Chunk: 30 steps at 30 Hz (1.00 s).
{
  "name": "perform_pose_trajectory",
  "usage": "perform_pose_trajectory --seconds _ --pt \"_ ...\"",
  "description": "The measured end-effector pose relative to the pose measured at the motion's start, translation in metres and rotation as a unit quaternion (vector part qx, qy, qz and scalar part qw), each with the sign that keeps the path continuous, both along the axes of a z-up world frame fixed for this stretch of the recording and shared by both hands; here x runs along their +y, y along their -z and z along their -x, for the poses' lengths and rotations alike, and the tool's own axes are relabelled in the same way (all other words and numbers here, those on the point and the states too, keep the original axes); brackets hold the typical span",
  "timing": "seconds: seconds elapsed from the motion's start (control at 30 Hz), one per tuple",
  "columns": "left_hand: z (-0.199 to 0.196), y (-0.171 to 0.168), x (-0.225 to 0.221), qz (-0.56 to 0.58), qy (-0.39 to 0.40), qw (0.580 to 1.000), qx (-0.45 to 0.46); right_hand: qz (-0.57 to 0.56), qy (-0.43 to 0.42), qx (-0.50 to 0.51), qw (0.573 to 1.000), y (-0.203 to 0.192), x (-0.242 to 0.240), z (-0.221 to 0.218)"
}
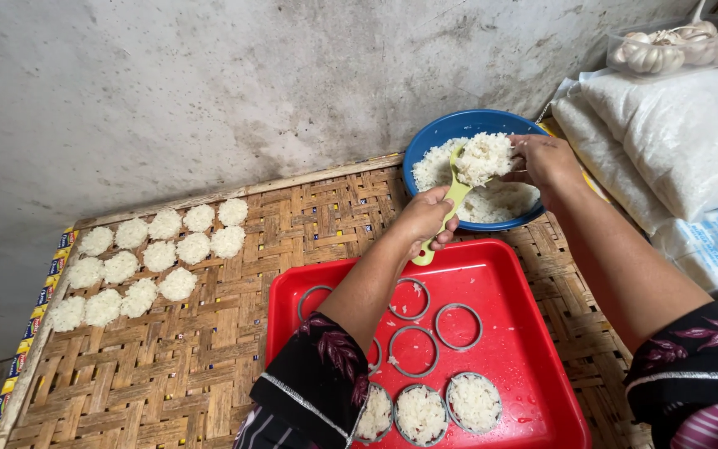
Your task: Molding cooked rice into circular shapes using a scoop and metal rings on a tray
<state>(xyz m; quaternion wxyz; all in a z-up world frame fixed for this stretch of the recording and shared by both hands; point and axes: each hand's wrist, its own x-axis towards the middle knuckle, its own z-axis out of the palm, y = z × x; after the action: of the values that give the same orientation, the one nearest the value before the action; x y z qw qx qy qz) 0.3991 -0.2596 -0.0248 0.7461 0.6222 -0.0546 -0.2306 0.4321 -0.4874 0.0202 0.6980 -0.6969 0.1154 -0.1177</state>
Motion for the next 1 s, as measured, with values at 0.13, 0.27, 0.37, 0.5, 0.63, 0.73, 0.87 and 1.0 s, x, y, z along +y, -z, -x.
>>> perform_pose_trajectory --seconds 0.13,0.27,0.37,0.5,0.63,0.73,0.87,1.0 --pt "0.019 -0.014 0.017 -0.003 0.002 1.000 0.004 -0.018 -0.026 -0.006 0.999 -0.025 0.023 0.027" --pt "0.052 -0.039 0.045 0.015 0.019 1.000 -0.012 0.127 -0.059 -0.050 0.989 -0.036 0.048 0.046" --pt "0.084 -0.057 0.073 0.020 0.021 0.999 -0.015 0.134 -0.082 -0.081 0.984 -0.035 0.063 0.059" --pt "0.125 -0.062 0.113 0.030 0.010 0.999 -0.027 0.158 -0.137 -0.088 0.974 -0.031 0.094 0.079" --pt "0.174 -0.058 0.154 0.018 -0.001 0.999 -0.028 0.174 -0.191 -0.078 0.963 -0.021 0.126 0.111" --pt "0.215 -0.050 0.179 0.018 -0.027 0.999 -0.015 0.168 -0.227 -0.070 0.957 -0.009 0.151 0.139" --pt "0.268 -0.054 0.199 -0.030 -0.068 0.997 0.012 0.146 -0.286 -0.025 0.947 -0.020 0.179 0.186" --pt "0.305 -0.041 0.214 -0.061 -0.068 0.996 0.025 0.160 -0.305 -0.011 0.939 -0.003 0.188 0.209"
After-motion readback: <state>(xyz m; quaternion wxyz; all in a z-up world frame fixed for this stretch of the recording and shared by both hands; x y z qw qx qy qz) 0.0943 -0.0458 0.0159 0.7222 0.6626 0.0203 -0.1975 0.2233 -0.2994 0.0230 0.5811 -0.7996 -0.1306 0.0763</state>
